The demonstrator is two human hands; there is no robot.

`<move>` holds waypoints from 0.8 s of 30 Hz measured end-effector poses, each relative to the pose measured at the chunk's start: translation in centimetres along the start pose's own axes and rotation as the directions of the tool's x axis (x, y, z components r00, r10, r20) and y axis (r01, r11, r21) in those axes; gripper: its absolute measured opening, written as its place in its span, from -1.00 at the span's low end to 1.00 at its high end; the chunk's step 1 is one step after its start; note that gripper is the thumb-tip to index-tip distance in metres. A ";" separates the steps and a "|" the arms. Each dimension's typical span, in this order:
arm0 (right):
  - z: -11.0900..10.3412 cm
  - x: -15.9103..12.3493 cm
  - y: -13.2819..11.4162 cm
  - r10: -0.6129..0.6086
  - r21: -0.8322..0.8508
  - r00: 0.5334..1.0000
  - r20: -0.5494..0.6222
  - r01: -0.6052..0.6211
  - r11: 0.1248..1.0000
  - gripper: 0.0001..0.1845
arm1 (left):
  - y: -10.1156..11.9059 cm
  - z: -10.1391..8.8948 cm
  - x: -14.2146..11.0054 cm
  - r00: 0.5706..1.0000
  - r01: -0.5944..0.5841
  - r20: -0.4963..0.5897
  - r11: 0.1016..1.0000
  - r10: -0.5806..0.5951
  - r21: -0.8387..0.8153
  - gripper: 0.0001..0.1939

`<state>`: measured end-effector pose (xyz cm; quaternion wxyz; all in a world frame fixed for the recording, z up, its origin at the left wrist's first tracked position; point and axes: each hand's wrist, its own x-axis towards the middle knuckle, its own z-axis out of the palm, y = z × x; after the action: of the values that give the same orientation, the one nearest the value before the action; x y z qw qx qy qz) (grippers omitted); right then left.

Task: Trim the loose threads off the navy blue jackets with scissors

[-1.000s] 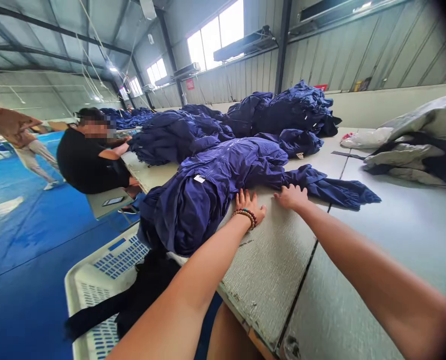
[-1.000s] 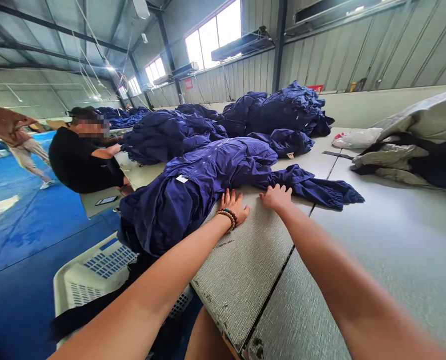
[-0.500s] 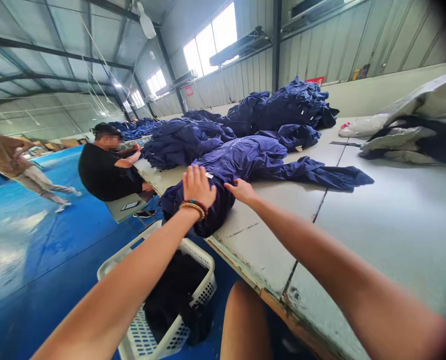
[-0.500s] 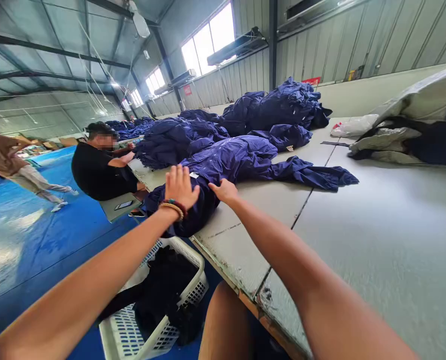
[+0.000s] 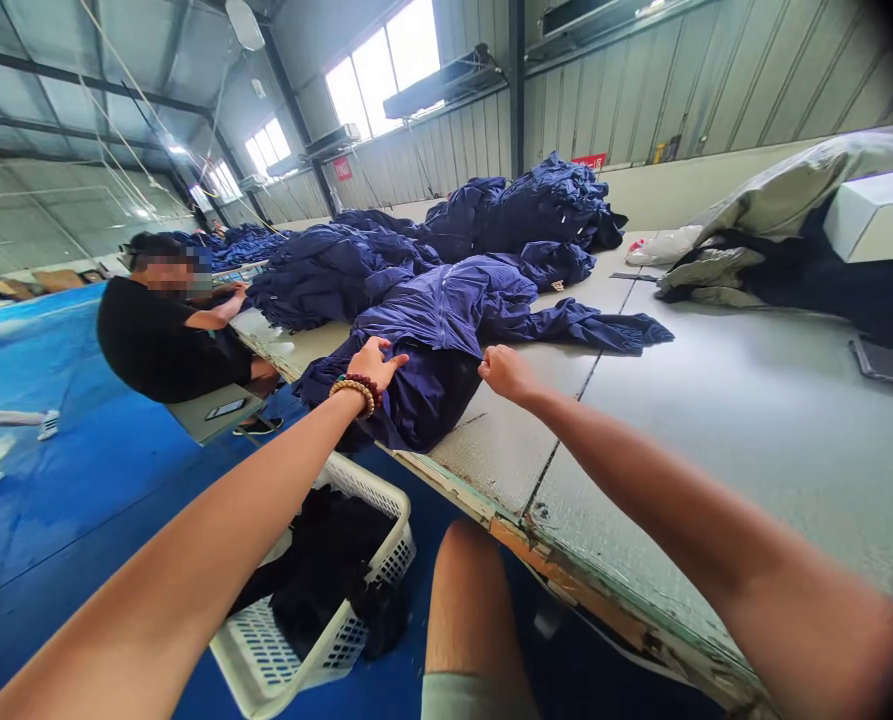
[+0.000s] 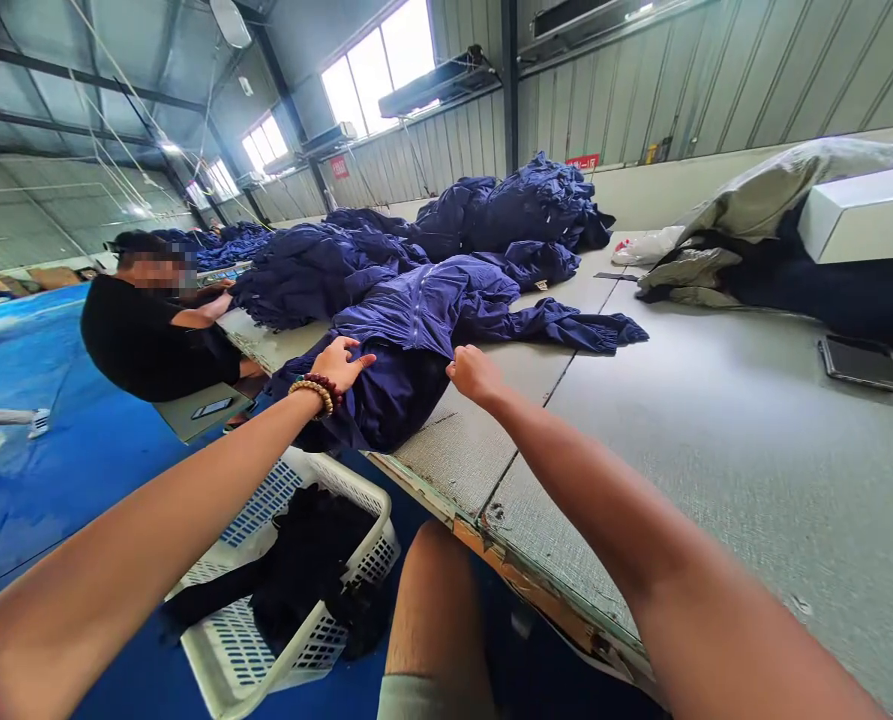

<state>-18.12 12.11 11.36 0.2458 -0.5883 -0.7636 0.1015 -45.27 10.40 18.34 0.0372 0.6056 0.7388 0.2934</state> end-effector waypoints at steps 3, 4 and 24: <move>-0.8 -1.0 0.8 -0.019 -0.021 1.000 0.014 0.019 1.000 -0.73 | 1.1 0.4 -0.7 1.000 -0.021 0.000 0.997 0.021 -0.076 -0.70; -0.9 -1.4 0.9 -0.026 -0.025 0.999 0.019 0.026 0.999 -0.73 | 1.3 0.6 -1.0 1.000 -0.030 -0.006 0.994 0.030 -0.102 -0.75; -7.3 -9.7 2.9 0.208 0.426 0.901 -0.381 -0.029 0.904 -0.65 | 9.3 1.0 -11.3 0.939 -0.343 -0.229 0.676 0.256 -0.653 -0.64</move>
<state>-10.25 2.78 13.87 0.5141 -0.5779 -0.6167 0.1462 -33.75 1.31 18.58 0.1650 0.6430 0.4698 0.5818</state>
